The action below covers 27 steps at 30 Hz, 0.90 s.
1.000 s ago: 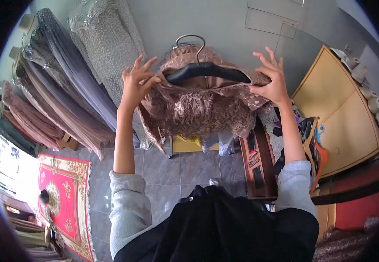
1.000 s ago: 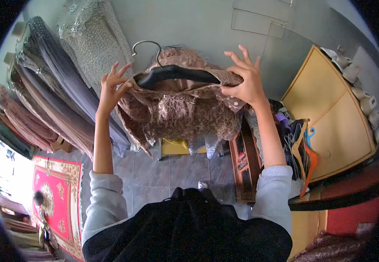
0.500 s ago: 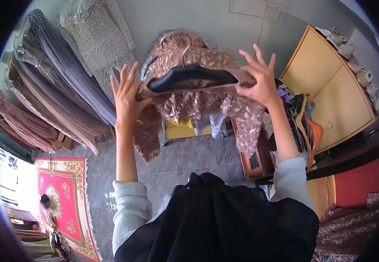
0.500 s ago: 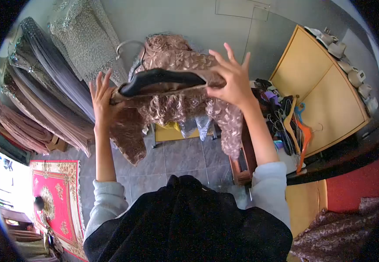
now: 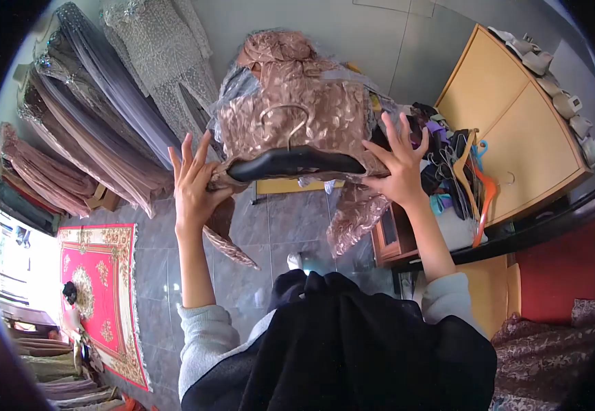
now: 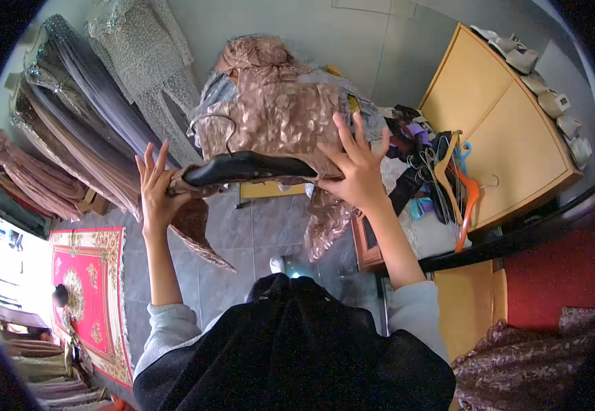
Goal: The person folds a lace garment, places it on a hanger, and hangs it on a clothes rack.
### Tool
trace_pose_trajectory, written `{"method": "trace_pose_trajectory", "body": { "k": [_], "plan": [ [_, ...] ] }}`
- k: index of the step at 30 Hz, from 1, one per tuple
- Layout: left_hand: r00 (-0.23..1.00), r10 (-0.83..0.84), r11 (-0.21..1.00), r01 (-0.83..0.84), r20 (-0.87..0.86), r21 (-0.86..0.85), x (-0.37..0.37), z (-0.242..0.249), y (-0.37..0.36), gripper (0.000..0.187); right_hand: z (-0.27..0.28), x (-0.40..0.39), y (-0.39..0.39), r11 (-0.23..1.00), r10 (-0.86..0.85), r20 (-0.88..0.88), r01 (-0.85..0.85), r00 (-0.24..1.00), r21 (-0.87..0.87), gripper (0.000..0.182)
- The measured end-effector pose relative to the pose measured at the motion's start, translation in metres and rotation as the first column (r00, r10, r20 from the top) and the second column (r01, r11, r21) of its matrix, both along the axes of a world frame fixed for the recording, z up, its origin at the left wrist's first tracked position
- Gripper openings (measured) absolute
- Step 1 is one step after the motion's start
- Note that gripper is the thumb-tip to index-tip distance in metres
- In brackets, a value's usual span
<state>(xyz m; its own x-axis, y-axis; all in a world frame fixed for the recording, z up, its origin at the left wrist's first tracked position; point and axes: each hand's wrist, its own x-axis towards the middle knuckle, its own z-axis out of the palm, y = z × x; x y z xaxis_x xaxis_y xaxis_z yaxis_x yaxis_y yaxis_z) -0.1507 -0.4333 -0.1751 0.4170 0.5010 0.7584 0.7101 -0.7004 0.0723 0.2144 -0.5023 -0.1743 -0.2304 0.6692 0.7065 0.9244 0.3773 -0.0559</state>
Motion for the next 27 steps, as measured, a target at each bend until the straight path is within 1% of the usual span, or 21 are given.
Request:
{"method": "trace_pose_trajectory", "body": {
  "k": [3, 4, 10, 13, 16, 18, 20, 22, 23, 25, 27],
  "plan": [
    [0.999, -0.02, 1.0, 0.02, 0.039, -0.004, 0.005, -0.002, -0.016, 0.046, 0.006, 0.006, -0.017, 1.0, 0.015, 0.002, -0.015, 1.0, 0.01, 0.062],
    [0.998, -0.044, 0.999, 0.043, 0.053, 0.025, 0.007, 0.001, -0.019, 0.048, 0.011, 0.008, -0.02, 1.0, 0.017, 0.008, -0.017, 1.0, 0.013, 0.061],
    [0.995, -0.083, 0.994, 0.079, 0.05, 0.076, 0.013, 0.011, -0.02, 0.048, 0.021, 0.016, -0.027, 0.998, 0.035, 0.013, -0.035, 0.999, 0.047, 0.052],
    [0.997, -0.063, 0.995, 0.06, 0.035, 0.082, 0.016, 0.013, -0.01, 0.045, 0.022, 0.018, -0.022, 0.998, 0.028, 0.039, -0.03, 0.999, 0.054, 0.049],
    [0.999, -0.026, 0.995, 0.024, 0.019, 0.093, 0.02, 0.012, 0.003, 0.045, 0.015, 0.02, -0.011, 0.997, -0.017, 0.047, 0.013, 0.999, 0.077, 0.045],
    [1.0, 0.021, 0.987, -0.021, 0.004, 0.157, 0.025, 0.014, 0.015, 0.05, 0.014, 0.023, 0.001, 0.996, -0.015, 0.031, 0.012, 0.999, 0.088, 0.044],
    [0.999, 0.04, 0.985, -0.044, 0.024, 0.169, 0.029, 0.021, 0.026, 0.049, 0.018, 0.025, 0.012, 0.995, -0.015, 0.004, 0.014, 1.0, 0.097, 0.044],
    [0.996, 0.079, 0.979, -0.085, 0.04, 0.184, 0.033, 0.028, 0.033, 0.052, 0.025, 0.026, 0.016, 0.993, -0.035, 0.013, 0.033, 0.999, 0.116, 0.044],
    [0.992, 0.079, 0.979, -0.096, 0.097, 0.179, 0.036, 0.031, 0.034, 0.046, 0.03, 0.027, 0.017, 0.99, -0.057, 0.022, 0.053, 0.998, 0.132, 0.044],
    [0.974, 0.071, 0.965, -0.121, 0.213, 0.232, 0.038, 0.032, 0.041, 0.046, 0.038, 0.028, 0.018, 0.986, -0.061, 0.023, 0.056, 0.998, 0.158, 0.043],
    [0.983, 0.083, 0.943, -0.13, 0.163, 0.306, 0.033, 0.026, 0.053, 0.05, 0.043, 0.028, 0.018, 0.987, -0.06, 0.035, 0.054, 0.998, 0.151, 0.044]
  ]
}}
